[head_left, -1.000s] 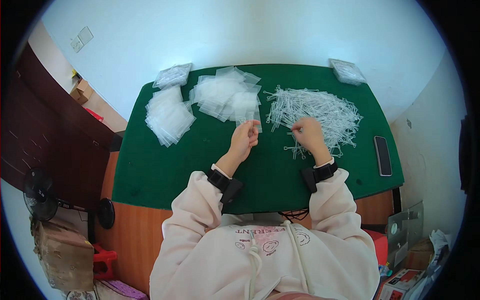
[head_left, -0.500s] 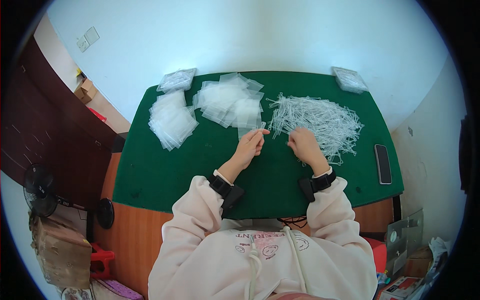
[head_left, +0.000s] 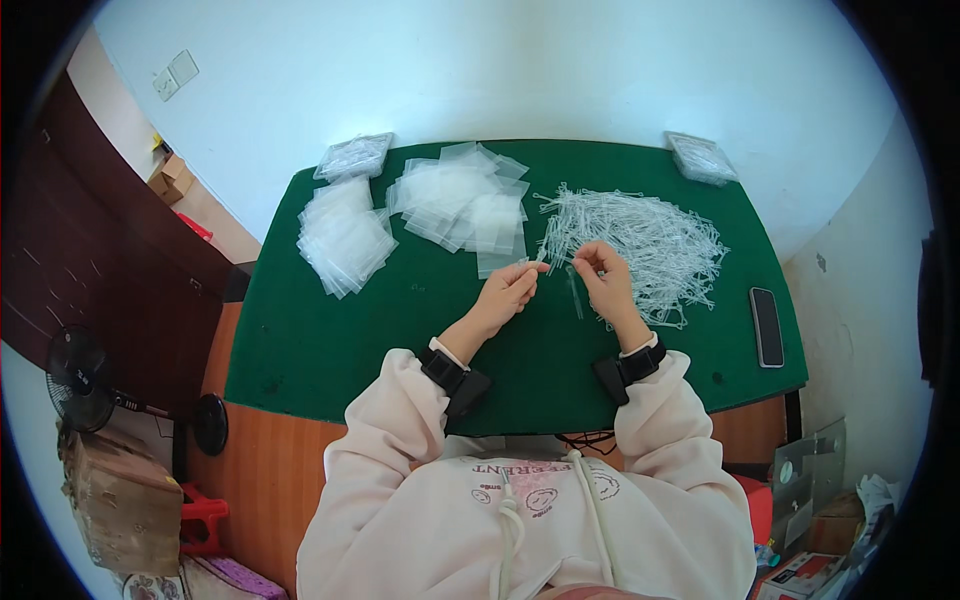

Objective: Packaging small white plastic strips into plastic bags on an assembly line.

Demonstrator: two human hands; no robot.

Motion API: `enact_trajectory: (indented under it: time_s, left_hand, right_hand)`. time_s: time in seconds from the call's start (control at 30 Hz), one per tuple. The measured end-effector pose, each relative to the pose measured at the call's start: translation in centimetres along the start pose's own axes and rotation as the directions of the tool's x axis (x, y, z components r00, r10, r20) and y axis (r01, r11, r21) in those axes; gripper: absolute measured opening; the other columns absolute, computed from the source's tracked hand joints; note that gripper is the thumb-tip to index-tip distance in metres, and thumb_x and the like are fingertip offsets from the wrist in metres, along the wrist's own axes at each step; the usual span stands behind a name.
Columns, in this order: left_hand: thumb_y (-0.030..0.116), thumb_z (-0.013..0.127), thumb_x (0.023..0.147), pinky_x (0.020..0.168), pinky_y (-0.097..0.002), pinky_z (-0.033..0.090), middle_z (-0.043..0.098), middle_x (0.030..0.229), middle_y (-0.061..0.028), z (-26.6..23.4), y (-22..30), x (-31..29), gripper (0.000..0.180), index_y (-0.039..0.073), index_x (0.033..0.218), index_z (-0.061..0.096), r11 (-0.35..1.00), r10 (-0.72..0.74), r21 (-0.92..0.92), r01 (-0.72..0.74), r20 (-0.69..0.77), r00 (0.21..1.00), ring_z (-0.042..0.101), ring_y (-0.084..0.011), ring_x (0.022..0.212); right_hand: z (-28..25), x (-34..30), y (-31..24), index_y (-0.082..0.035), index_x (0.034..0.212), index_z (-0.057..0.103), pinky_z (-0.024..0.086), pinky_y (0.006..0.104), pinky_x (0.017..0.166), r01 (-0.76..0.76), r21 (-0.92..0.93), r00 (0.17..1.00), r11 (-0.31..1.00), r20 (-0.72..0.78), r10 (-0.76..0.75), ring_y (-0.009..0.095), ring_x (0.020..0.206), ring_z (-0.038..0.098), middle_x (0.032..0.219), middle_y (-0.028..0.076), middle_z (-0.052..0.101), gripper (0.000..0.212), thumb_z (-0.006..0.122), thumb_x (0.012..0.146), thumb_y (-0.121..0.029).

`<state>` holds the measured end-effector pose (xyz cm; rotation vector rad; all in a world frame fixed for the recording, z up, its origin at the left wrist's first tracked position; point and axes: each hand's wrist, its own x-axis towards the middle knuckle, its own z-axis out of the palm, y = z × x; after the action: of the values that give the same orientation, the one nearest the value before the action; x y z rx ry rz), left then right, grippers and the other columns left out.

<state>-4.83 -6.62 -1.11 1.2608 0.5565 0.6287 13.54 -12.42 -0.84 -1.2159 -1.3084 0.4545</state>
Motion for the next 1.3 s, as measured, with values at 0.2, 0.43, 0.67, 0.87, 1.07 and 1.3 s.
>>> enact_trajectory:
  time_s: [0.2,0.43,0.67,0.87,1.07,1.3]
  left_hand:
    - [0.021,0.047,0.092,0.043,-0.0170,0.019,0.036,0.064,0.0069,-0.3,0.2,-0.2,0.026,0.003,0.111,0.052,0.990,-0.045,-0.131,0.050,0.040,0.998,0.026,-0.0012,0.048]
    - [0.021,0.047,0.092,0.041,-0.0177,0.019,0.039,0.063,0.0057,-0.4,0.7,-0.3,0.025,0.003,0.108,0.053,0.953,-0.131,-0.269,0.141,0.053,0.990,0.026,-0.0021,0.045]
    - [0.021,0.045,0.092,0.040,-0.0178,0.021,0.042,0.064,0.0046,-0.6,0.7,-0.2,0.024,0.003,0.107,0.053,0.909,-0.183,-0.356,0.218,0.130,0.974,0.028,-0.0029,0.045]
    - [0.020,0.045,0.093,0.041,-0.0171,0.024,0.042,0.064,0.0039,-0.5,0.7,-0.2,0.025,0.001,0.106,0.053,0.902,-0.194,-0.361,0.236,0.148,0.970,0.030,-0.0032,0.046]
    - [0.021,0.044,0.093,0.042,-0.0172,0.022,0.041,0.065,0.0042,-0.1,0.4,-0.2,0.025,0.002,0.107,0.052,0.944,-0.162,-0.277,0.180,0.086,0.983,0.029,-0.0029,0.047]
    - [0.020,0.042,0.094,0.044,-0.0172,0.025,0.039,0.064,0.0048,0.5,-0.4,-0.2,0.025,0.001,0.107,0.052,1.000,0.020,0.004,-0.021,0.062,0.998,0.032,-0.0028,0.051]
  right_hand:
    - [-0.1,0.1,0.2,-0.003,0.083,0.055,0.041,0.0193,0.059,0.013,0.011,1.000,1.000,-0.007,-0.013,0.007,0.066,0.052,0.074,0.001,0.057,0.003,0.057,0.080,-0.003]
    - [-0.3,0.0,-0.2,-0.001,0.086,0.054,0.047,0.0231,0.063,-0.208,0.404,0.972,0.891,0.184,0.143,0.012,0.066,0.059,0.077,0.006,0.061,0.004,0.052,0.084,-0.004]
    - [-0.3,-0.1,-0.5,-0.001,0.087,0.054,0.050,0.0249,0.063,-0.299,0.473,0.948,0.829,0.249,0.200,0.014,0.067,0.061,0.079,0.008,0.062,0.005,0.051,0.084,-0.004]
    - [-0.2,-0.3,-1.0,-0.001,0.087,0.055,0.050,0.0240,0.062,-0.356,0.520,0.927,0.776,0.299,0.225,0.014,0.067,0.061,0.079,0.008,0.063,0.005,0.052,0.085,-0.005]
    - [-0.3,-0.3,-1.2,-0.001,0.087,0.055,0.049,0.0230,0.061,-0.368,0.513,0.908,0.776,0.379,0.180,0.012,0.067,0.060,0.080,0.008,0.063,0.005,0.052,0.085,-0.006]
    - [0.4,-0.5,-0.4,-0.002,0.086,0.056,0.046,0.0201,0.057,-0.314,0.475,0.919,0.822,0.369,0.138,0.008,0.061,0.056,0.074,0.003,0.059,0.005,0.054,0.085,-0.007]
